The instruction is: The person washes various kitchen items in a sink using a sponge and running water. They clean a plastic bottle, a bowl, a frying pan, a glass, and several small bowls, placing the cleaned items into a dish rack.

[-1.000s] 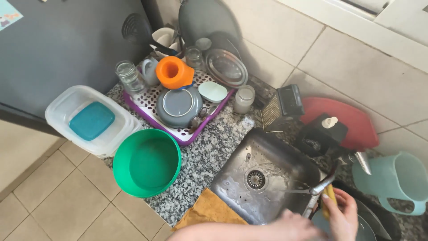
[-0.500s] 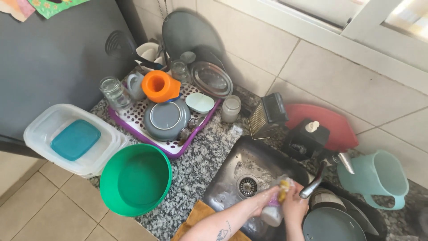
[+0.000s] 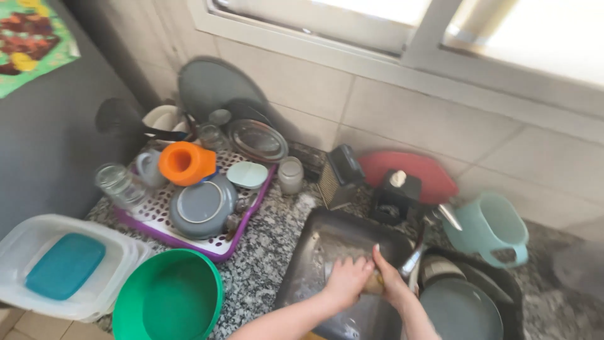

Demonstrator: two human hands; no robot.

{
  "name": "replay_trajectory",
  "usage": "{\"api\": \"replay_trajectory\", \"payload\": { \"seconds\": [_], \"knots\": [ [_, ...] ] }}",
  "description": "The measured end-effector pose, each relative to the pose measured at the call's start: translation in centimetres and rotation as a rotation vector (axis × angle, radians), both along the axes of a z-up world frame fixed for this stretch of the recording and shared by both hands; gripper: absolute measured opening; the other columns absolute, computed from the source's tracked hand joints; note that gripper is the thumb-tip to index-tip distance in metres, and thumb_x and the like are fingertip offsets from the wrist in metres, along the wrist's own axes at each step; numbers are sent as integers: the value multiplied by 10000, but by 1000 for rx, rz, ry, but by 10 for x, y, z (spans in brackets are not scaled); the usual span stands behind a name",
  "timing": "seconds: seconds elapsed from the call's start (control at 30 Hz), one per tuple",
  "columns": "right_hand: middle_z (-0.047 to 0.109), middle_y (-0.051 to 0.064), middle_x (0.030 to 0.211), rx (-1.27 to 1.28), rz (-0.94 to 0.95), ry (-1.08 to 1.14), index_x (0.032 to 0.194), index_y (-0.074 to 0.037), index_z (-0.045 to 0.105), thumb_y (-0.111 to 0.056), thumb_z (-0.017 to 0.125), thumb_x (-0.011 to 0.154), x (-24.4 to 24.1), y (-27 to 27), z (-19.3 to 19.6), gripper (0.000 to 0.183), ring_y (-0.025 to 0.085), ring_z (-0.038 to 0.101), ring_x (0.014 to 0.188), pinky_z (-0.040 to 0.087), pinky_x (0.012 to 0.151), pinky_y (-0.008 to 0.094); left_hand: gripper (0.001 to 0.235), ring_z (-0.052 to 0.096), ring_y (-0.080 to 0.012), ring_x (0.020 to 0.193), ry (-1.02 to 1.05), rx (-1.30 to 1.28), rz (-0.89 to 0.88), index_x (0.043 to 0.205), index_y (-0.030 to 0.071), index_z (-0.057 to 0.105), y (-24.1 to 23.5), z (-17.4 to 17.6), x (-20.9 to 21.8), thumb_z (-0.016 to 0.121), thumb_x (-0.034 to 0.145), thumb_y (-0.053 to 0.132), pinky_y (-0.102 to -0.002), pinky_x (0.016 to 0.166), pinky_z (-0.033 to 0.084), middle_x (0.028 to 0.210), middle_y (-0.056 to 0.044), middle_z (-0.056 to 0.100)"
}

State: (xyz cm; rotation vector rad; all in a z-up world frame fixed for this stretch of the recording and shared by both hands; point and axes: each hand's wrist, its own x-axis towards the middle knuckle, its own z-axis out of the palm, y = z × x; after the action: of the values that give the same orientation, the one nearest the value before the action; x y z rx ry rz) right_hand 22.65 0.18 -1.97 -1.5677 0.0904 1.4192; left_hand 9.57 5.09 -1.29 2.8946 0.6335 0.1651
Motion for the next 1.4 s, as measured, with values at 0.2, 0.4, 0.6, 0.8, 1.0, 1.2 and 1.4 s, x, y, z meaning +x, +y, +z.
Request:
{"api": "replay_trajectory", "payload": {
  "seconds": [0.2,0.4,0.6,0.8,1.0,1.2,1.4],
  "knots": [
    [673,236,1003,-194,510,-709,915,14,710,-644,592,766,-11,-5,37,685,357,615,1049,443,910,491,766,614,-278,1045,102,-957,218,1165,209,563,18,-20,3,788,506,527,-445,847,511,1079,-37,656],
    [713,53,887,-125,78,-736,902,-179,756,-627,598,828,9,-31,-54,481,197,645,940,471,790,354,949,612,-320,1015,-62,-1964,486,1358,59,398,3,18,-8,869,573,309,-434,799,518,1191,-194,579],
    [648,119,1031,5,12,-32,1061,-8,646,-451,688,780,-22,-20,61,526,228,613,917,507,763,343,762,572,-274,1034,196,-190,-95,1227,113,526,6,15,4,813,548,308,-444,908,459,1248,-52,536],
    [692,122,733,-131,-51,-747,752,-88,715,-627,570,838,-6,-20,11,565,247,675,863,482,722,361,1026,578,-293,1107,211,-980,228,1282,242,341,16,9,15,775,442,640,-428,944,472,1183,-75,587],
    [628,264,1047,397,524,-939,953,10,672,-179,781,697,-15,-54,60,337,445,540,1077,425,932,511,826,525,-338,1088,-63,-1535,179,1211,8,540,39,-21,-3,865,506,288,-442,937,411,1138,-222,593],
    [662,38,773,266,-40,-736,953,-77,677,-95,800,713,2,-64,-11,270,126,584,712,500,651,262,777,615,-310,968,-425,-2219,639,1350,240,437,52,-34,-10,541,736,704,-485,775,532,1153,-132,582],
    [651,106,996,409,535,-1098,1073,-102,650,-63,514,861,-35,-55,-28,254,287,600,999,462,885,385,658,634,-334,982,-736,-2428,996,1152,100,611,10,-136,58,759,679,533,-483,828,503,1141,-167,637]
  ]
}}
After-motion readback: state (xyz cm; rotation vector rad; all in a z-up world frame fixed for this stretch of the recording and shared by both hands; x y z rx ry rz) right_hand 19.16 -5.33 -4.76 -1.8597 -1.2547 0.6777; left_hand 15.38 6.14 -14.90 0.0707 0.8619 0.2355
